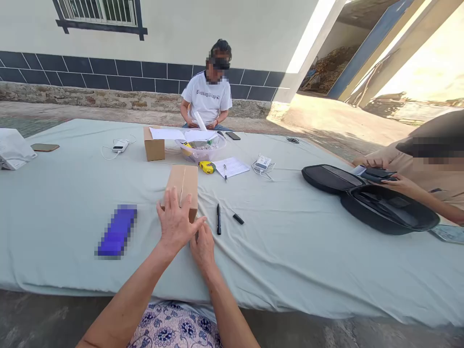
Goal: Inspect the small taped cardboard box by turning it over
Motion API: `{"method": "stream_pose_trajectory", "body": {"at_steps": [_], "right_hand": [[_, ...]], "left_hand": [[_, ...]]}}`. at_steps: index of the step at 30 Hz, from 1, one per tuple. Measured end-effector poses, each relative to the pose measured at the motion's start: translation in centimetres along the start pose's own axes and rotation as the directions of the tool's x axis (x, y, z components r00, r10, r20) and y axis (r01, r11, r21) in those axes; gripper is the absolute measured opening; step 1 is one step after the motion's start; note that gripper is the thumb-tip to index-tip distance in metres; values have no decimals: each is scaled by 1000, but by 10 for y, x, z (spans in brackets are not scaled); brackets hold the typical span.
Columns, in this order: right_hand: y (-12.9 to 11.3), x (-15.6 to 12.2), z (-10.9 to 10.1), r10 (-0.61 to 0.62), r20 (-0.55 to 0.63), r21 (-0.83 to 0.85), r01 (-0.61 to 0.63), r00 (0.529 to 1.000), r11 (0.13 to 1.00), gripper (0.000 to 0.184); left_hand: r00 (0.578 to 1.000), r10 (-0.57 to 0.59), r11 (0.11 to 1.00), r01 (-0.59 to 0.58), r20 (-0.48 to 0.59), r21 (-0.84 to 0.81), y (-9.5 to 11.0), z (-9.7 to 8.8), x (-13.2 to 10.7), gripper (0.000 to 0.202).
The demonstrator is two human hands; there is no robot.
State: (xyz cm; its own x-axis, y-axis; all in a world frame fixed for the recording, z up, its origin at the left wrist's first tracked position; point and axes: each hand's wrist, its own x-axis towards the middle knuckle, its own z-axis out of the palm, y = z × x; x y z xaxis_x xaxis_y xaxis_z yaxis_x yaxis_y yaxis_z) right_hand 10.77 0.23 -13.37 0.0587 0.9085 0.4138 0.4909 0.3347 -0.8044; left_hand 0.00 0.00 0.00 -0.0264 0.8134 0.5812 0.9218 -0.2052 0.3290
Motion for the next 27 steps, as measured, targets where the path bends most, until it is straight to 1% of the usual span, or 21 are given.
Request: {"method": "stream_pose_trajectory", "body": {"at_steps": [1,3,5,7,9,12,13,14,15,16,17,19,20,21,22,23,25,27], "right_hand": [[-1,0,-1,-16,5,-2,16,1000,1000,40],[-3,0,-3,-36,10,-3,36,999,999,40],[-5,-1,-6,-40,11,4,40,999,999,39],[-8,-1,-9,-37,14,21,36,999,999,39],[-11,-2,-11,-33,20,51,32,999,998,38],[-20,-4,-15,-42,32,117,38,999,992,39],[-24,-6,-16,-48,31,140,43,998,989,40],[-29,-8,-17,-54,27,162,49,998,986,41],[-35,-10,-18,-60,17,184,55,998,981,42],[-40,-12,-19,-71,1,201,69,998,977,45],[-47,-14,-22,-80,-20,213,83,997,974,47],[-62,-14,-31,-116,-95,237,135,989,962,49],[-70,-13,-38,-123,-137,235,153,983,960,48],[-79,-11,-47,-131,-179,234,172,975,957,47],[-89,-7,-56,-146,-215,238,197,966,951,46],[-98,-3,-66,-159,-226,243,214,961,946,46],[-113,7,-83,-195,-205,250,244,959,937,46],[-123,15,-96,-196,-191,247,241,962,939,46]], "left_hand": [[1000,0,1000,0,13,25,2,8,-2,59],[1000,-22,998,22,-9,57,0,19,-6,49],[998,-36,998,39,-50,55,-4,22,-8,46],[995,-48,999,50,-82,22,-11,19,-10,44],[989,-83,996,78,-123,-47,-18,11,-12,44],[960,-207,960,161,-188,-230,-34,-4,-17,47],[947,-264,930,199,-183,-308,-40,-10,-18,47],[932,-327,888,248,-154,-388,-46,-15,-20,48],[912,-398,829,311,-99,-465,-52,-21,-21,48],[888,-460,755,375,-26,-538,-56,-27,-21,49],[866,-497,675,427,57,-602,-60,-33,-22,51],[842,-505,533,477,190,-699,-62,-45,-24,54],[841,-490,485,481,228,-731,-60,-52,-25,57],[844,-477,455,475,244,-753,-58,-58,-27,59],[848,-472,446,467,243,-764,-55,-65,-28,62],[851,-467,451,463,240,-763,-51,-71,-29,65],[871,-445,495,433,208,-753,-45,-79,-30,63],[879,-426,520,432,215,-737,-42,-83,-32,60]]}}
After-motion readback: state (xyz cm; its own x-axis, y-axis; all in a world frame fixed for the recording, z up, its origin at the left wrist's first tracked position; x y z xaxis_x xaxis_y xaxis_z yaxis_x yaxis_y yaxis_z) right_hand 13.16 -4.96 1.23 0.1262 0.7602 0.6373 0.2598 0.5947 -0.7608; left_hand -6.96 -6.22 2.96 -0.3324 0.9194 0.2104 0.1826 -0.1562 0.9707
